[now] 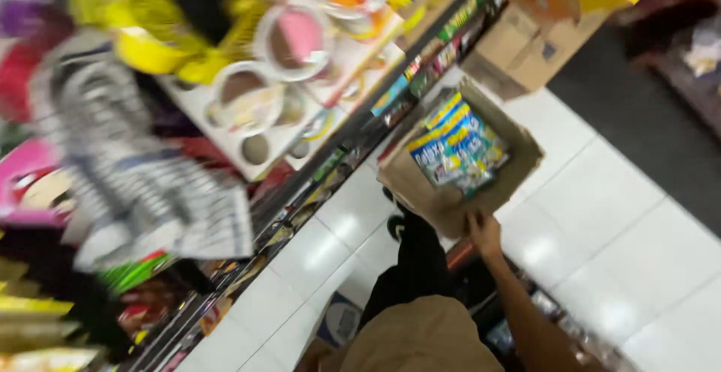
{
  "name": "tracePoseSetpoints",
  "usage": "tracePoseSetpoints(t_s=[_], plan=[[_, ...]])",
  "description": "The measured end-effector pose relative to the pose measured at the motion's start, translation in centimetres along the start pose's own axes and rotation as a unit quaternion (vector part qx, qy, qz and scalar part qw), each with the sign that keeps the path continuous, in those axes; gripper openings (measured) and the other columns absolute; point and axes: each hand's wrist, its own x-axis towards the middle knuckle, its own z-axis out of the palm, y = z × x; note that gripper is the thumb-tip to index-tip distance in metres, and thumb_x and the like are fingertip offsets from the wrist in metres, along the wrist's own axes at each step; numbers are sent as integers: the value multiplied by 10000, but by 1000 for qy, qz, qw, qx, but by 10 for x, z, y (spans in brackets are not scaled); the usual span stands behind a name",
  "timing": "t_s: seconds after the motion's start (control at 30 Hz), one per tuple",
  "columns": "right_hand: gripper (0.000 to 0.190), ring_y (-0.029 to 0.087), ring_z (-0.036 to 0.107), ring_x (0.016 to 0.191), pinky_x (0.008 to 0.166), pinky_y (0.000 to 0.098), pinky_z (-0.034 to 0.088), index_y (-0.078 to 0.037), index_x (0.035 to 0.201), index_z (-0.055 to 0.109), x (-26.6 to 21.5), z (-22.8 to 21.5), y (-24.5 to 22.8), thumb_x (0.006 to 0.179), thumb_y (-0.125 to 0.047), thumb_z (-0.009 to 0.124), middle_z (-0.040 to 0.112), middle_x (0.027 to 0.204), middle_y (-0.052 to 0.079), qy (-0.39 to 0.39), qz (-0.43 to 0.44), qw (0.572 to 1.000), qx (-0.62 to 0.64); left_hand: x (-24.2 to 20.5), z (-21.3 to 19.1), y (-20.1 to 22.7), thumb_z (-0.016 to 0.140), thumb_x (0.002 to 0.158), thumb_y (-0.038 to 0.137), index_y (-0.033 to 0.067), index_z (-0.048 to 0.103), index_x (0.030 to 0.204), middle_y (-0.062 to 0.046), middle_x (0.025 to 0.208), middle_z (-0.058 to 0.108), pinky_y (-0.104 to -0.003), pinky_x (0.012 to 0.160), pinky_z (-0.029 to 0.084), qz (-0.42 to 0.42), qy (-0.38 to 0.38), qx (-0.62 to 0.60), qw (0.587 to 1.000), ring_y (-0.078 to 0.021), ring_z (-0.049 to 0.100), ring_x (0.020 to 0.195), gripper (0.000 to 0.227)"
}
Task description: The recorder wipes individual snack packets with a cloth, scans them using a handheld barcode scanner, and organizes them into a cardboard box.
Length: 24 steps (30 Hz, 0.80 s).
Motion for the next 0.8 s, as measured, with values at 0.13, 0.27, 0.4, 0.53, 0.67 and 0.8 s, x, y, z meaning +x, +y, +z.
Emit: tracePoseSetpoints(t_s=[0.13, 0.27, 0.4, 0.53, 0.67, 0.8], plan=[[472, 455, 694, 922, 799, 515, 551, 40, 1324, 584, 51, 78, 36, 951, -224, 703, 719, 1019, 252, 65, -40, 997, 15, 88, -23, 64, 376, 1014, 485, 95, 595, 1340, -128, 1268, 707, -474, 927, 448, -32, 42, 61, 997, -286, 628, 1169, 554], [679, 486, 604, 1155, 981, 536, 507, 83, 1393, 480, 90, 107, 26, 858, -194, 793, 622, 1256, 298, 158, -112, 979, -67, 39, 44, 164, 438, 1034, 393, 74, 597, 1335, -136, 1227, 723, -451, 965, 526, 106, 123, 260, 952, -256, 688, 1150, 466], [633, 456, 597, 1147, 954, 542, 496, 15, 1268, 572, 134, 136, 15, 763, -254, 845, 623, 1243, 253, 101, 136, 985, -15, 41, 94, 208, 421, 1044, 386, 91, 605, 1346, -119, 1236, 724, -413, 955, 526, 109, 78, 268, 954, -242, 691, 1153, 460], [454, 412, 693, 1029, 889, 540, 546, -73, 1113, 743, 131, 162, 38, 893, -468, 785, 718, 1096, 234, -126, 246, 949, -154, 35, 95, 156, 449, 1005, 325, 110, 597, 1369, -116, 1275, 703, -433, 1003, 503, 21, 23, 102, 994, -261, 658, 1196, 447], [390, 446, 705, 837, 734, 577, 525, -71, 1118, 725, 81, 118, -23, 892, -390, 732, 741, 939, 199, -32, 43, 988, -146, 44, 89, 102, 438, 1004, 372, 139, 610, 1366, -85, 1287, 728, -436, 1029, 504, -47, 43, 171, 983, -249, 674, 1217, 463], [414, 305, 637, 771, 726, 422, 507, -30, 1201, 696, 23, 34, -74, 1015, -398, 654, 703, 881, 192, 22, 33, 998, 46, 44, 125, 100, 388, 1035, 480, 113, 620, 1374, -132, 1323, 698, -444, 1051, 486, -24, 17, 159, 987, -284, 643, 1239, 550]])
